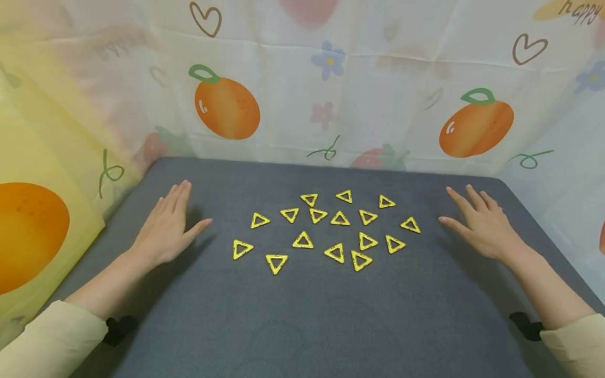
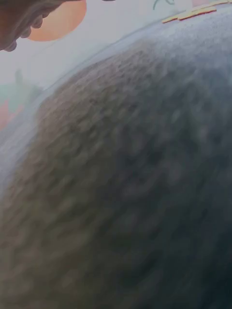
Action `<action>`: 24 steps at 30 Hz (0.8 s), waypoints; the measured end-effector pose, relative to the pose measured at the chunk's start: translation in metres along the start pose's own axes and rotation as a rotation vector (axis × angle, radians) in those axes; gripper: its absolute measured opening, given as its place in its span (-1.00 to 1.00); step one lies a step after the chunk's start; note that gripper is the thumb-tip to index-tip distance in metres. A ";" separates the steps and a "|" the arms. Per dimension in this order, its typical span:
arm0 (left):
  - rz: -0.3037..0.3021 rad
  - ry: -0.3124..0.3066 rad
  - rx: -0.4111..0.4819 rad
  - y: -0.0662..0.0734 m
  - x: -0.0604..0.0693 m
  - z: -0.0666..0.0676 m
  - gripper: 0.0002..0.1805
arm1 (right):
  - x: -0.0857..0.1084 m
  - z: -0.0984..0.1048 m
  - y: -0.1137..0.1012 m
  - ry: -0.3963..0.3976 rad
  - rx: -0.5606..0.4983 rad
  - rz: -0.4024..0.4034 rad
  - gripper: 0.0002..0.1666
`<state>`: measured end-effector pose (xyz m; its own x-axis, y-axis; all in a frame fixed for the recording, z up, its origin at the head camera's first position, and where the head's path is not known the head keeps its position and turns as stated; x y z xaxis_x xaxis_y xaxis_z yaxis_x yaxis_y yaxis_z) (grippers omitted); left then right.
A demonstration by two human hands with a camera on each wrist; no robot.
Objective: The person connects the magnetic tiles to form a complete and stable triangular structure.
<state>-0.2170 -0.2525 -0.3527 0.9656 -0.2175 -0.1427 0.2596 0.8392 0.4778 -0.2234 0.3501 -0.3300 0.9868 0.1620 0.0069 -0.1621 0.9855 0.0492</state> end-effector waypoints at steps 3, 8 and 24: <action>-0.027 0.025 0.061 0.008 -0.004 -0.001 0.01 | -0.003 0.004 -0.011 0.019 -0.028 0.019 -0.06; -0.009 0.007 0.148 0.026 -0.008 -0.008 -0.04 | -0.009 0.010 -0.032 0.066 -0.091 0.071 -0.08; -0.060 -0.174 0.412 0.097 -0.014 -0.046 -0.34 | -0.019 0.013 -0.083 0.050 -0.211 0.164 -0.33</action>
<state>-0.2056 -0.1451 -0.3443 0.9277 -0.3700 -0.0500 0.2662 0.5617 0.7833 -0.2286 0.2645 -0.3209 0.9470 0.3171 -0.0519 -0.3213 0.9338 -0.1576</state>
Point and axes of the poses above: each hand's wrist, its own x-axis away from the middle knuckle, its own z-axis out of the back of the hand, y = z × x, the point moved 4 cm from there along -x, towards the middle knuckle, and after that the axes turned 14 degrees about x, right-handed, at the moved point
